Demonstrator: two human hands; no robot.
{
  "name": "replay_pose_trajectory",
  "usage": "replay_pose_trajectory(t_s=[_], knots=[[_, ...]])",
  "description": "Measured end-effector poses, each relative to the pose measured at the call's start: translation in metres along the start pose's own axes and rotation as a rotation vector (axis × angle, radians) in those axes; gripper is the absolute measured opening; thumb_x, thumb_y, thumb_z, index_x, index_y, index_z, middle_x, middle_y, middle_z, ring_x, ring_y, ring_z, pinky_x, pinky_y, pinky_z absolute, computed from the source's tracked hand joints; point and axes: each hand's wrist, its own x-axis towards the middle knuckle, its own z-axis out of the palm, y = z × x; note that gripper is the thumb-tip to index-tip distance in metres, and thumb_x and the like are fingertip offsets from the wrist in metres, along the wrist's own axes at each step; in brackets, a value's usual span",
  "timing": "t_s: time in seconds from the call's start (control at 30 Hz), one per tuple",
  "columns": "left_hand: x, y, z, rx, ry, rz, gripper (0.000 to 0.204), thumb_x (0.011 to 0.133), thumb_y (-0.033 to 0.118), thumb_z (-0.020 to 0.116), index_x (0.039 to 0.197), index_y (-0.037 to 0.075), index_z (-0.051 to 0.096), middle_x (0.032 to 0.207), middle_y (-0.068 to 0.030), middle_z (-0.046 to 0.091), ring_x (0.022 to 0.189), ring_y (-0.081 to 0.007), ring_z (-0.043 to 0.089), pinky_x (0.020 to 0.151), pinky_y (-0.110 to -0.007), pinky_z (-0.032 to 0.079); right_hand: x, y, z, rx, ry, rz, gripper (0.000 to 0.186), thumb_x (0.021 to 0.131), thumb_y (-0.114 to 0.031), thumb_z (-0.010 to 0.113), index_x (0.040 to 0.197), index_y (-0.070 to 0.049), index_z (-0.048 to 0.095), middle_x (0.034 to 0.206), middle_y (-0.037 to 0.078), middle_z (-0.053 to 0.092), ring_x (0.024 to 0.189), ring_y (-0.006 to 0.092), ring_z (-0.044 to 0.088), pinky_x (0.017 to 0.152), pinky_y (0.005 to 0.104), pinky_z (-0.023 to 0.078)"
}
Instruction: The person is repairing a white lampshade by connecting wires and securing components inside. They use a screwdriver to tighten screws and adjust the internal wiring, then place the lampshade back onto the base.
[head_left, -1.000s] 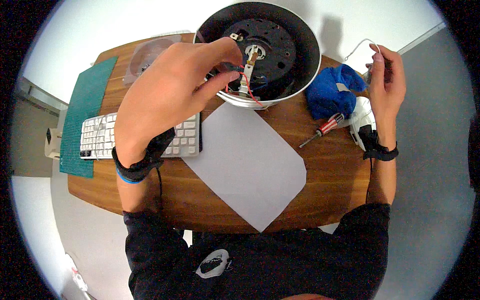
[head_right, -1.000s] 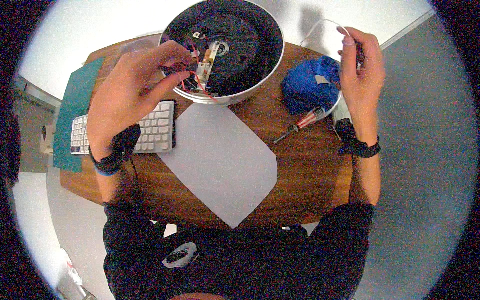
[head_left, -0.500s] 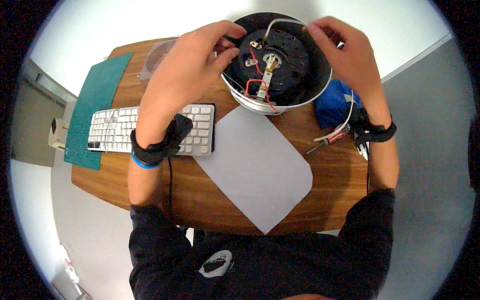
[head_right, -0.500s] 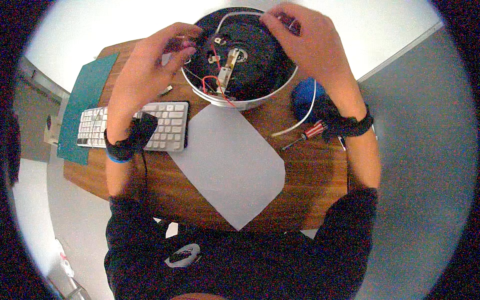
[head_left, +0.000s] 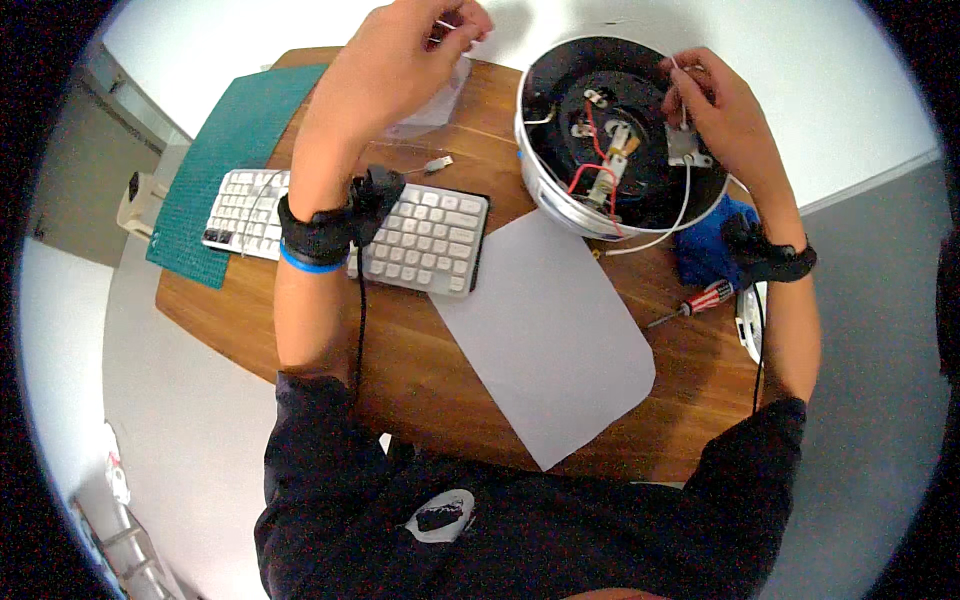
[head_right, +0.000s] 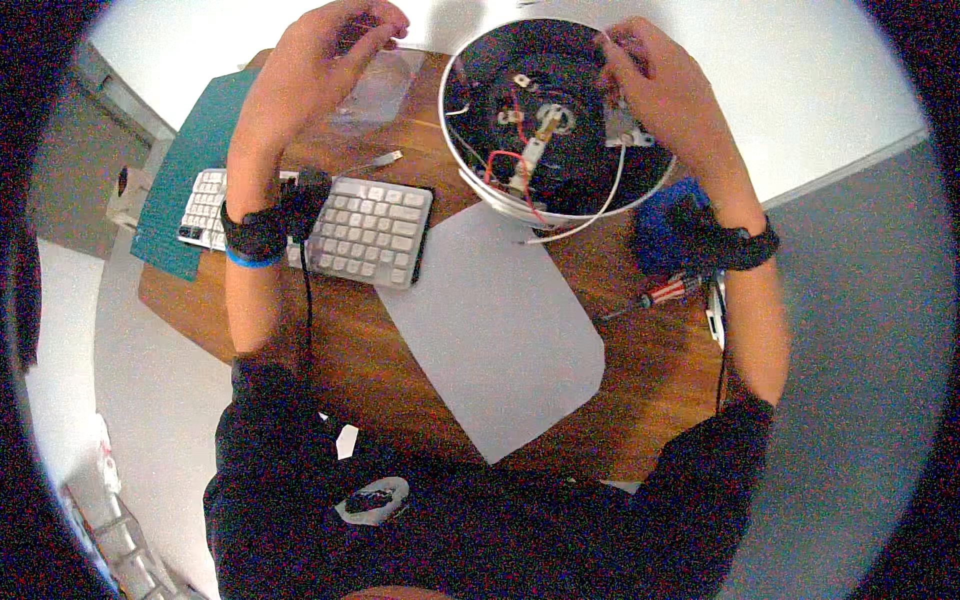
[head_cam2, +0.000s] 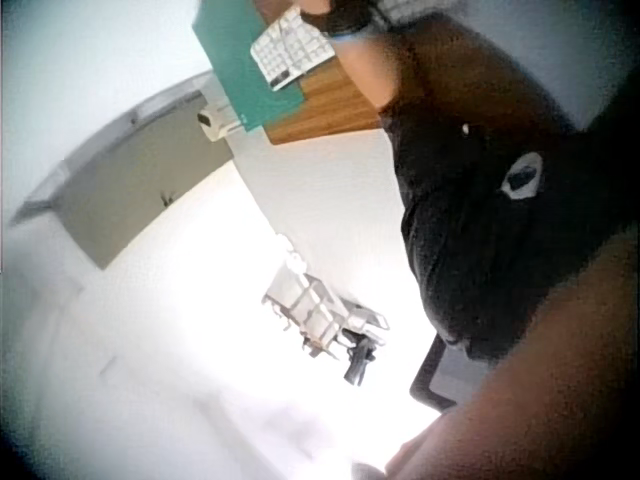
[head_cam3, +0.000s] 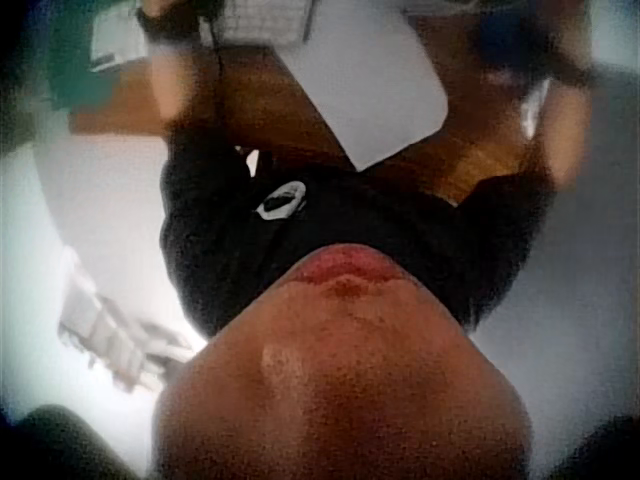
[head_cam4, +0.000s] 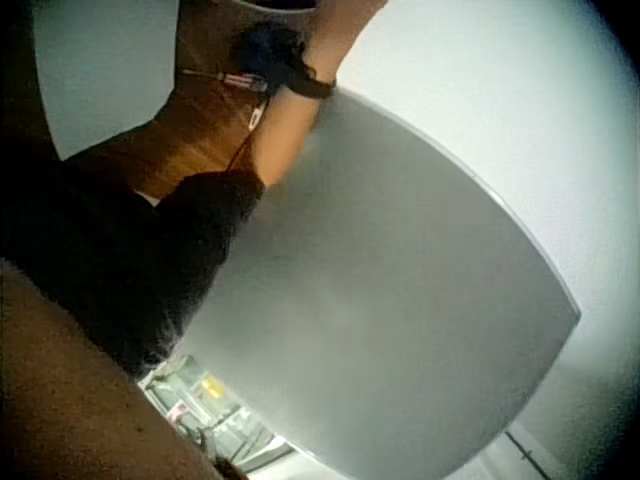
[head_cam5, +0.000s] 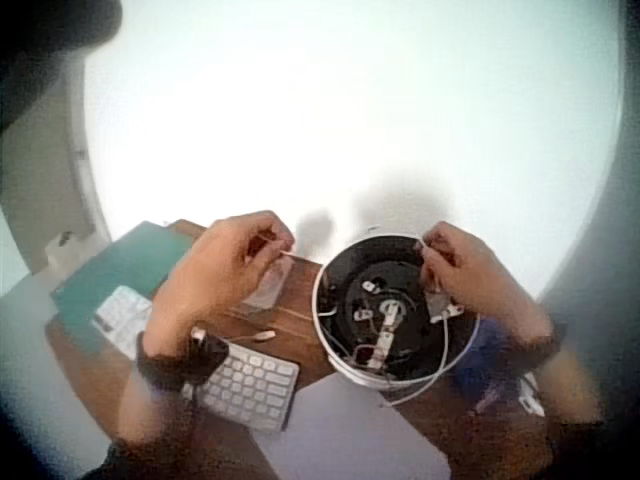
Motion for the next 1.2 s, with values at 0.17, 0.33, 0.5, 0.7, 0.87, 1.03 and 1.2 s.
replay_pose_trajectory(t_s=[0.17,0.33,0.5,0.7,0.87,1.03,1.2], knots=[[-0.014,-0.079,-0.007,0.410,-0.180,0.215,0.026,0.100,0.011,0.074,0.126,0.007,0.074,0.118,-0.0147,0.080,0.107,-0.0332,0.078,0.093,-0.043,0.061,-0.006,0.002,-0.005,0.027,-0.034,0.034,0.022,0.117,-0.021,0.059,0.126,-0.002,0.067,0.087,0.004,0.072,0.079,0.0104,0.065,0.074,0.0265,0.052],[-0.021,-0.115,0.008,0.424,-0.327,0.077,0.032,0.091,0.010,0.077,0.123,0.010,0.075,0.118,-0.0165,0.079,0.110,-0.0391,0.075,0.093,-0.046,0.060,-0.011,0.002,-0.008,0.060,-0.045,0.040,0.022,0.117,-0.020,0.058,0.127,-0.002,0.067,0.090,0.005,0.075,0.082,0.0103,0.067,0.077,0.0265,0.053],[-0.049,-0.121,0.023,0.479,-0.016,0.206,0.026,0.090,0.013,0.071,0.116,0.013,0.077,0.107,-0.0157,0.078,0.103,-0.0393,0.075,0.087,-0.046,0.060,-0.017,0.005,-0.009,0.078,-0.039,0.006,0.023,0.117,-0.020,0.059,0.130,-0.002,0.069,0.092,0.004,0.075,0.086,0.0099,0.068,0.081,0.0265,0.054],[-0.049,-0.137,0.032,0.677,-0.196,0.033,0.019,0.091,0.020,0.070,0.108,0.012,0.076,0.101,-0.0179,0.077,0.102,-0.0414,0.075,0.084,-0.048,0.061,-0.023,0.006,-0.012,0.109,-0.035,-0.024,0.025,0.117,-0.021,0.061,0.130,-0.003,0.071,0.095,0.004,0.077,0.091,0.0101,0.070,0.085,0.0266,0.055],[-0.041,-0.129,0.031,0.627,-0.146,0.027,0.017,0.087,0.013,0.072,0.099,0.007,0.082,0.107,-0.0238,0.077,0.103,-0.0442,0.077,0.083,-0.052,0.062,-0.039,-0.003,-0.009,0.115,0.005,-0.013,0.025,0.115,-0.024,0.065,0.128,-0.005,0.074,0.098,0.005,0.081,0.091,0.0099,0.072,0.083,0.0265,0.055],[-0.027,-0.124,0.032,0.675,-0.334,-0.172,0.013,0.082,0.007,0.078,0.093,0.003,0.083,0.104,-0.0248,0.079,0.097,-0.0443,0.078,0.080,-0.052,0.063,-0.054,-0.005,-0.010,0.166,0.023,-0.004,0.023,0.114,-0.025,0.066,0.127,-0.007,0.075,0.100,0.006,0.082,0.091,0.0104,0.073,0.080,0.0264,0.056],[-0.016,-0.132,0.035,0.609,-0.448,-0.231,0.014,0.077,0.006,0.084,0.090,0.004,0.082,0.099,-0.0238,0.079,0.093,-0.0437,0.078,0.078,-0.052,0.062,-0.062,0.000,-0.011,0.217,0.050,0.003,0.023,0.114,-0.022,0.065,0.129,-0.006,0.074,0.100,0.006,0.082,0.095,0.0109,0.075,0.082,0.0265,0.057]])
